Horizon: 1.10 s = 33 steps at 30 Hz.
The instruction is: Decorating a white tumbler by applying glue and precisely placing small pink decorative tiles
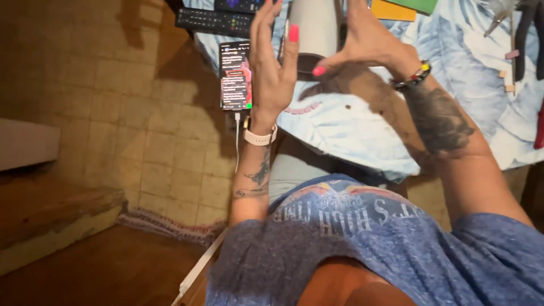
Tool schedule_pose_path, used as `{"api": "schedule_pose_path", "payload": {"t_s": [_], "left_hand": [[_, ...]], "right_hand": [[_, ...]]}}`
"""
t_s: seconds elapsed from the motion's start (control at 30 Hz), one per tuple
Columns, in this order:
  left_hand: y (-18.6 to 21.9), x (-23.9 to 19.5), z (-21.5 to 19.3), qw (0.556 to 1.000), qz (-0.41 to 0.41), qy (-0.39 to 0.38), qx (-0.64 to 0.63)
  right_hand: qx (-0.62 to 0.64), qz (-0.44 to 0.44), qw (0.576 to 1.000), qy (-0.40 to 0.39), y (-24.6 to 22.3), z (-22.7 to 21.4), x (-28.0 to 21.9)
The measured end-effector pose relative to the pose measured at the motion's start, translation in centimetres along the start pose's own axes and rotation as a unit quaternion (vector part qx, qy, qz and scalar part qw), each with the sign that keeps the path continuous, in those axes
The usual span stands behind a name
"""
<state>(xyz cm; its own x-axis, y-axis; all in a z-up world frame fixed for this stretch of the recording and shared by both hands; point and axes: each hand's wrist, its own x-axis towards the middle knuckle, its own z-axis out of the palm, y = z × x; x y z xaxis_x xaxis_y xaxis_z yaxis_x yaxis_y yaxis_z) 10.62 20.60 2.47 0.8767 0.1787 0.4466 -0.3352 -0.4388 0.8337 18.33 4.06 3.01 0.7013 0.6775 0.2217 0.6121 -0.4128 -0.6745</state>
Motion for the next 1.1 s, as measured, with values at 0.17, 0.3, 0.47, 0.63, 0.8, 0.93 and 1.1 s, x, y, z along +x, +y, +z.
{"api": "schedule_pose_path", "payload": {"t_s": [0.17,0.3,0.47,0.63,0.8,0.93,1.1], "left_hand": [[-3.0,1.6,0.9,0.985,-0.134,-0.11,0.0],[-1.4,3.7,0.2,0.936,-0.283,-0.208,0.007],[-2.4,3.5,1.5,0.943,-0.279,-0.177,-0.033],[0.4,1.9,1.1,0.922,-0.322,-0.184,-0.111],[1.5,-1.8,1.2,0.94,-0.225,-0.163,-0.198],[-0.9,-4.7,5.2,0.936,-0.24,-0.155,-0.206],[0.3,-6.8,8.1,0.657,-0.319,-0.218,-0.648]], "right_hand": [[-0.002,-0.037,0.999,0.005,2.5,0.7,-0.4],[0.08,-0.032,0.996,0.018,0.5,0.0,0.1],[0.13,-0.078,0.988,0.04,1.0,0.5,0.4],[0.119,-0.106,0.985,0.061,0.5,-0.4,-1.2],[0.115,-0.094,0.987,0.065,-1.8,-2.7,-6.0],[0.103,-0.104,0.987,0.071,-2.2,-3.6,-10.4],[0.154,-0.11,0.979,0.07,-4.6,-3.6,-13.6]]}}
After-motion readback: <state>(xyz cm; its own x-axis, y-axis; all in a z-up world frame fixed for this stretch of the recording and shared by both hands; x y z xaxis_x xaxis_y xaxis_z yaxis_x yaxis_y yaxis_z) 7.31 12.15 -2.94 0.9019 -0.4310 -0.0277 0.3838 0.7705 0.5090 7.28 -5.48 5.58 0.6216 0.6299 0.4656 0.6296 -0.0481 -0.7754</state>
